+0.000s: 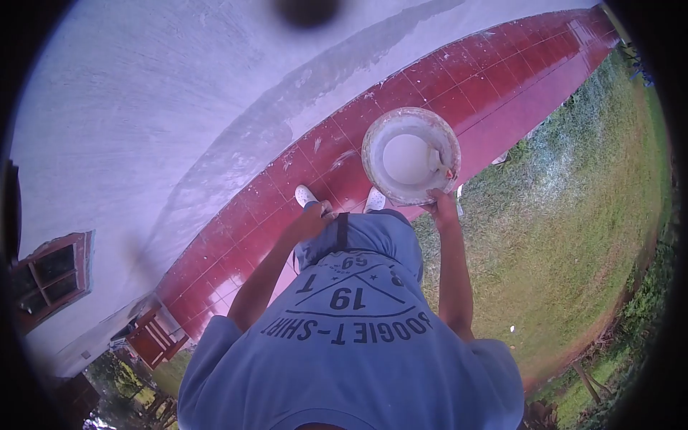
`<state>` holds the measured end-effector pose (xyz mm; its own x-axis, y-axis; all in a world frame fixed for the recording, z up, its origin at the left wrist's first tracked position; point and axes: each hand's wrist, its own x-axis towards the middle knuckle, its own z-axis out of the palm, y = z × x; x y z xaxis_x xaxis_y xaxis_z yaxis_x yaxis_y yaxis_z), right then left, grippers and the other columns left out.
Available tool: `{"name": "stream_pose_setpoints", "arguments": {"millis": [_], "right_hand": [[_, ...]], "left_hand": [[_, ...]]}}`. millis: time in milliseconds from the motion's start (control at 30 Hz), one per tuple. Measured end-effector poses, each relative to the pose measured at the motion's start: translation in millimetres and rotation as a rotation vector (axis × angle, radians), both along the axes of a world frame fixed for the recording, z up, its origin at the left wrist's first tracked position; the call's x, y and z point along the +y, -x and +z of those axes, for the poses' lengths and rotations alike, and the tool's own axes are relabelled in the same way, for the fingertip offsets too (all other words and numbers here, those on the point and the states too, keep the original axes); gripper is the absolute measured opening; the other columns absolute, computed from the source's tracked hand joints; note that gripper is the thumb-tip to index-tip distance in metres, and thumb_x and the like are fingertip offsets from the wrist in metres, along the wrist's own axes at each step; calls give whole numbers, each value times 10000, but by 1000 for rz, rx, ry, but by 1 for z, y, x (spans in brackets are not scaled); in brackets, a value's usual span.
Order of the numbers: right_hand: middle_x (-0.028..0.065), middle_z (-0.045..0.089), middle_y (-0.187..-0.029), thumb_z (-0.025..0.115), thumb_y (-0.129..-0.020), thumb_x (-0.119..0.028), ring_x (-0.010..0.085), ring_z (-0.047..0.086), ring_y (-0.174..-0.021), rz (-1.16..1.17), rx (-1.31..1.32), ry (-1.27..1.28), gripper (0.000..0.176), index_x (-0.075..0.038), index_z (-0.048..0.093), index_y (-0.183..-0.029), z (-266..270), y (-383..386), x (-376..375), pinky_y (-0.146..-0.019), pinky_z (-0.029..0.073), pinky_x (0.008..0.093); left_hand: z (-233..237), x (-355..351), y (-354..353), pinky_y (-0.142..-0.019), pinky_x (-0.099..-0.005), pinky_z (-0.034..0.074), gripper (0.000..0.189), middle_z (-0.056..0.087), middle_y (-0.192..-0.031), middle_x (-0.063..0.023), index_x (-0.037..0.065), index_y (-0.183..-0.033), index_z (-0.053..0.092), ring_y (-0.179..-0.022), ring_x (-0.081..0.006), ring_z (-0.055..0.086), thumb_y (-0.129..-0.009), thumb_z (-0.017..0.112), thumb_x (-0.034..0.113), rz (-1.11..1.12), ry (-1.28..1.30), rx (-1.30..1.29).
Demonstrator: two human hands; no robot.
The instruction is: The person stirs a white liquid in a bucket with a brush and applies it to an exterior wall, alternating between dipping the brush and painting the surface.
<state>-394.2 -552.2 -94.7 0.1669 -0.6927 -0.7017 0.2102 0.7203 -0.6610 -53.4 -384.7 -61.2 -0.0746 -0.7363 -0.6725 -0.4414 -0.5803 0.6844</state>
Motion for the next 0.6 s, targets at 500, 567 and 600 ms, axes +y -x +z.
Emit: {"name": "stream_pose_setpoints", "arguments": {"millis": [500, 567, 600], "right_hand": [[207, 579, -1194, 554, -828, 20, 334, 655, -1038, -10, 4, 31, 513, 64, 404, -1317, -9, 9, 3, -834, 623, 470], [207, 581, -1195, 562, -826, 20, 334, 658, -1031, 5, 17, -21, 509, 72, 414, -1310, 8, 6, 1, -837, 621, 477], [207, 581, -1195, 562, -826, 20, 334, 658, -1031, 5, 11, -11, 509, 72, 414, -1310, 18, 3, 1, -837, 621, 477]], "left_hand": [[-71, 28, -6, -811, -387, 488, 392, 679, -925, -168, 15, -1039, 658, -898, -255, 648, -955, 608, 395, 216, 93, -29], [-87, 30, 8, -816, -384, 490, 386, 680, -923, -168, 11, -1027, 657, -908, -257, 651, -954, 611, 387, 156, 97, -39], [-96, 27, 15, -822, -381, 492, 380, 680, -921, -169, 7, -1016, 656, -917, -259, 654, -953, 614, 379, 90, 107, -53]]}}
